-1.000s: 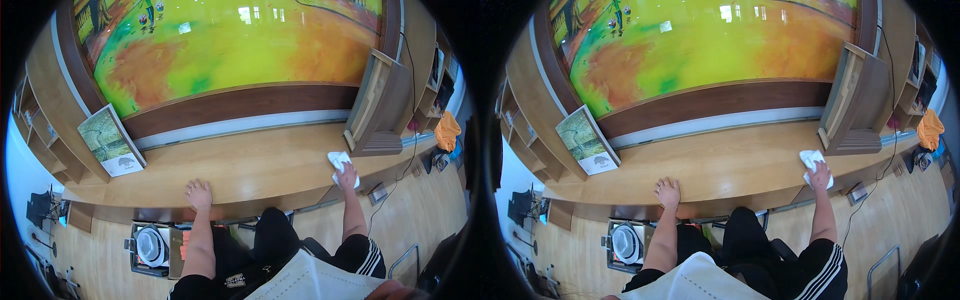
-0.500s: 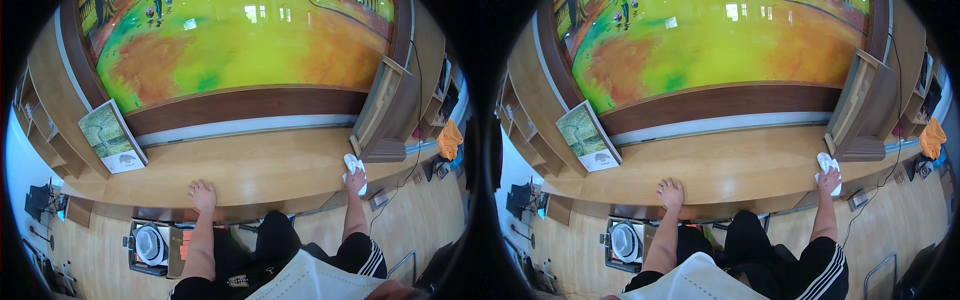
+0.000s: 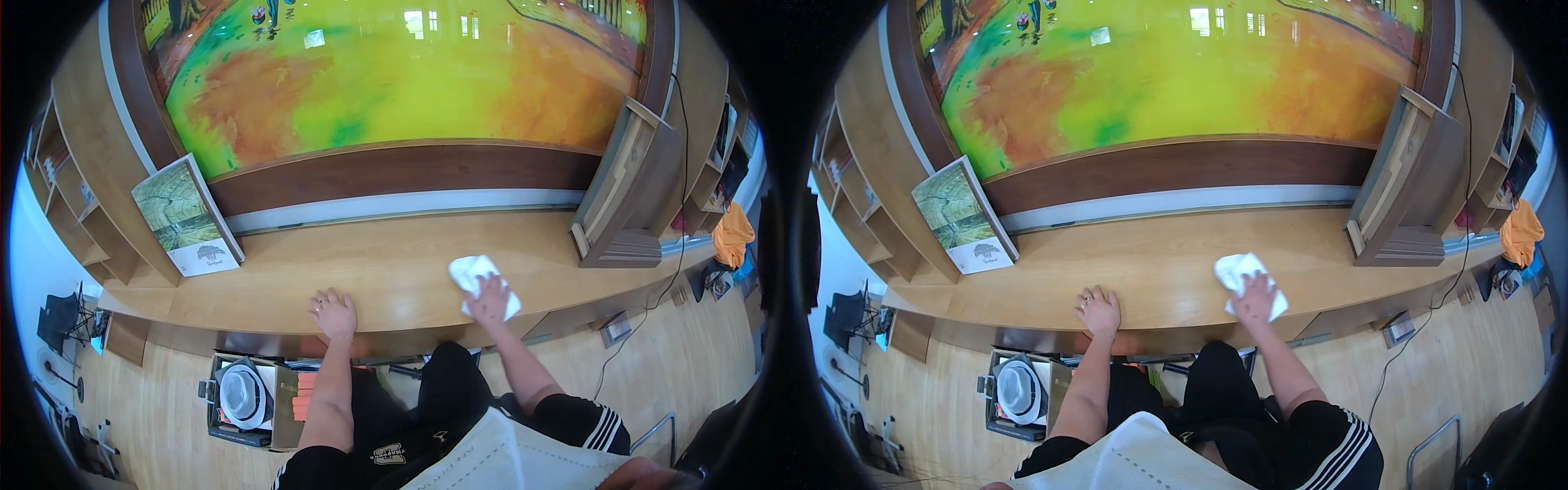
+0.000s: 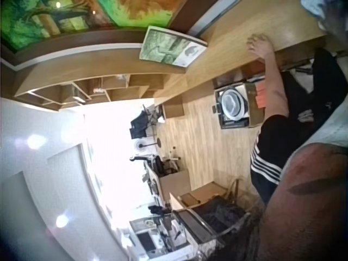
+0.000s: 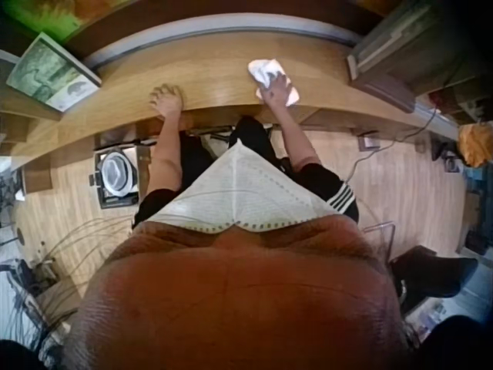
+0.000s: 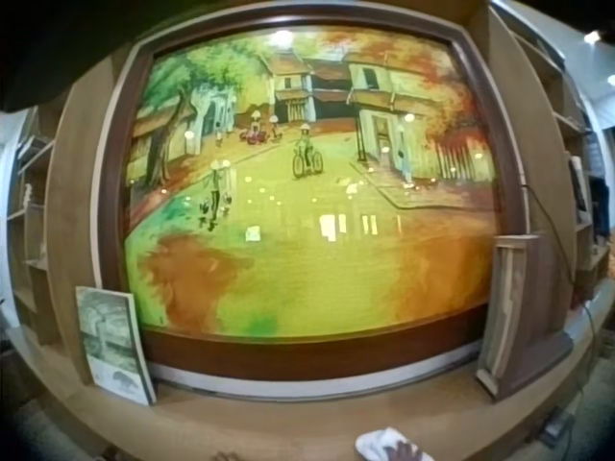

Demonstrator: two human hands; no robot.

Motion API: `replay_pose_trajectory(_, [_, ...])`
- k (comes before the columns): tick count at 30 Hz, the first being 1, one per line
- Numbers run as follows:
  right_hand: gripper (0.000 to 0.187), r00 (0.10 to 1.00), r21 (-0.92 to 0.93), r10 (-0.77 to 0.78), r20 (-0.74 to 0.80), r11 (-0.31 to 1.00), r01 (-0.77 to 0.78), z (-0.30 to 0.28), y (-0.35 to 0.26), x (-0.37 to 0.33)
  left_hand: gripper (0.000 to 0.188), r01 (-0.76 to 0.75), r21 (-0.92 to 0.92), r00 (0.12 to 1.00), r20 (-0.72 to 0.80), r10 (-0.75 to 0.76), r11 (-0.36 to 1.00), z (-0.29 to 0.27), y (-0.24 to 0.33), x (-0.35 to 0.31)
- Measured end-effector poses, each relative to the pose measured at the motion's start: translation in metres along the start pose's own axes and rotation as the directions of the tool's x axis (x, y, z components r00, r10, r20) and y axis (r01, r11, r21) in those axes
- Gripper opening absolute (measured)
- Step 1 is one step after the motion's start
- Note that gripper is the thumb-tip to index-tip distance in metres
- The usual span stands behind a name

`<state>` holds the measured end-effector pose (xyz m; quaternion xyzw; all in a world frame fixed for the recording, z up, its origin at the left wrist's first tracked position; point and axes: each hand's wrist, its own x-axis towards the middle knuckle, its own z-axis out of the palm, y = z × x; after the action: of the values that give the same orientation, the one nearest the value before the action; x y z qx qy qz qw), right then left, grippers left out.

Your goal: The person cleans a long wooden shelf by wiping down the surface with a cloth.

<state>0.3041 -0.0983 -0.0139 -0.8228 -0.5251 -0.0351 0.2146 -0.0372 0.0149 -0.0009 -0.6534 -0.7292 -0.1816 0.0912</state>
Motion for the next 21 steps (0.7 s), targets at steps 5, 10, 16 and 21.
replay_pose_trajectory(5, [0.06, 0.957, 0.151, -0.24, 0.165, 0.965, 0.216, 0.011, -0.105, -0.022, 0.053, 0.011, 0.02, 0.999, -0.03, -0.01, 1.0, 0.0, -0.002, -0.002])
replay_pose_trajectory(10, [0.06, 0.832, 0.293, -0.531, 0.161, 0.831, 0.473, 0.018, -0.163, -0.053, 0.052, 0.017, -0.023, 1.0, 0.011, -0.016, 1.0, -0.001, -0.001, 0.001])
replay_pose_trajectory(16, [0.058, 0.817, 0.337, -0.564, 0.116, 0.797, 0.502, 0.013, -0.131, -0.044, 0.052, 0.003, -0.031, 0.999, -0.032, -0.004, 1.0, 0.008, -0.007, 0.002])
replay_pose_trajectory(21, [0.057, 0.93, 0.258, -0.364, 0.046, 0.904, 0.341, 0.0, -0.036, -0.01, 0.052, -0.013, -0.036, 0.999, -0.038, 0.011, 0.999, 0.007, -0.008, 0.0])
